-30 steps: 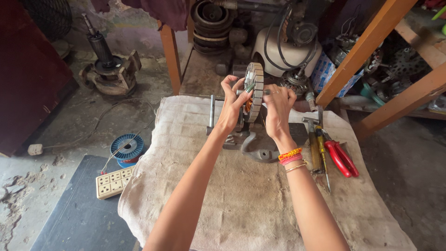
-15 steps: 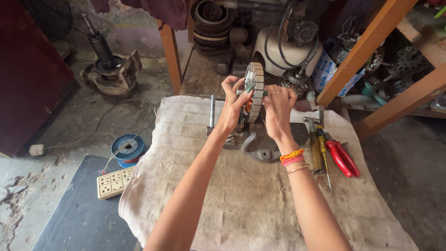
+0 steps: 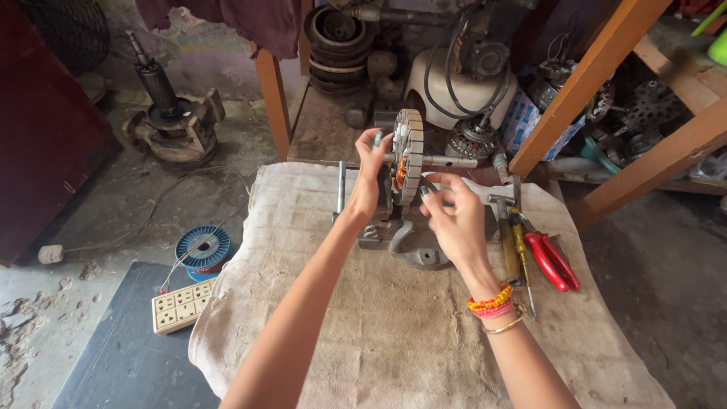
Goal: The person works on a motor rotor clamped in a bench vise, pressing small wedge pieces into the slots around the rotor one at a time by hand. They occasionally use a screwdriver to work on the rotor and reposition the piece in the vise while continuing to seat the wedges.
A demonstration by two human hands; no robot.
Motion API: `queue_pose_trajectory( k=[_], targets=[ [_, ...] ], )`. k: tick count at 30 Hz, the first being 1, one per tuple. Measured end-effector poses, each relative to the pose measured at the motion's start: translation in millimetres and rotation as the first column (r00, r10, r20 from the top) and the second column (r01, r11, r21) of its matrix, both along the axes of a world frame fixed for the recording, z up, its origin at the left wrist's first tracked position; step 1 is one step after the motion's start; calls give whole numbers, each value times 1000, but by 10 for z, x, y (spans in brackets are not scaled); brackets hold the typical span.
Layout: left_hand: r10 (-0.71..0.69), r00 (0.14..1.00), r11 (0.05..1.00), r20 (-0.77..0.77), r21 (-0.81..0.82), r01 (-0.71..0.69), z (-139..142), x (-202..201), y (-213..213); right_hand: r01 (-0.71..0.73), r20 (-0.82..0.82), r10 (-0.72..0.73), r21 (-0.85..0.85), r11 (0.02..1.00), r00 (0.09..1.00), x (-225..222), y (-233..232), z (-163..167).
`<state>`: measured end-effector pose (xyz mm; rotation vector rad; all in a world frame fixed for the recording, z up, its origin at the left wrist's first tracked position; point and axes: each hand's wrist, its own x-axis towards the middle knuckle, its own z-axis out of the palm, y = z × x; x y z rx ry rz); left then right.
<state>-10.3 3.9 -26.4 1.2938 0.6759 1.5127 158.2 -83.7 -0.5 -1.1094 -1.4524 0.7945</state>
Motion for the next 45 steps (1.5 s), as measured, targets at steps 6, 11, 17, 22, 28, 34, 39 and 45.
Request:
queue_pose_trajectory(
  k=[6, 11, 17, 22, 28, 34, 39, 45],
  targets=[
    [627, 683, 777, -374, 354, -520, 106, -92, -639, 125, 258, -192, 253, 959, 947, 109, -179, -12],
    [816, 408, 507, -409, 846, -166, 278, -41, -1110, 80, 323, -276, 510, 857, 905, 94, -428, 146],
    [796, 369, 510, -480, 860, 18, 471, -23, -1232, -1, 534, -249, 423, 906, 808, 107, -678, 357],
    [737, 508, 547, -446, 835, -59, 458, -15, -1218, -123, 390, -70, 447, 886, 918, 269, -564, 545],
    [552, 748, 705, -368, 686, -182, 369, 6, -1299, -360, 504, 161, 326, 874, 849, 219, -322, 585],
    [201, 962, 962, -184, 222, -158, 289, -28, -1178, -302, 575, 49, 354, 885, 817, 333, -265, 592],
    [-4, 963, 998, 269, -62, 22, 295, -131, -935, -220, 583, -23, 343, 913, 812, 364, -217, 603],
    [-41, 859, 992, 511, -79, 94, 301, -165, -905, -242, 585, -73, 442, 863, 808, 275, -177, 605]
  ],
)
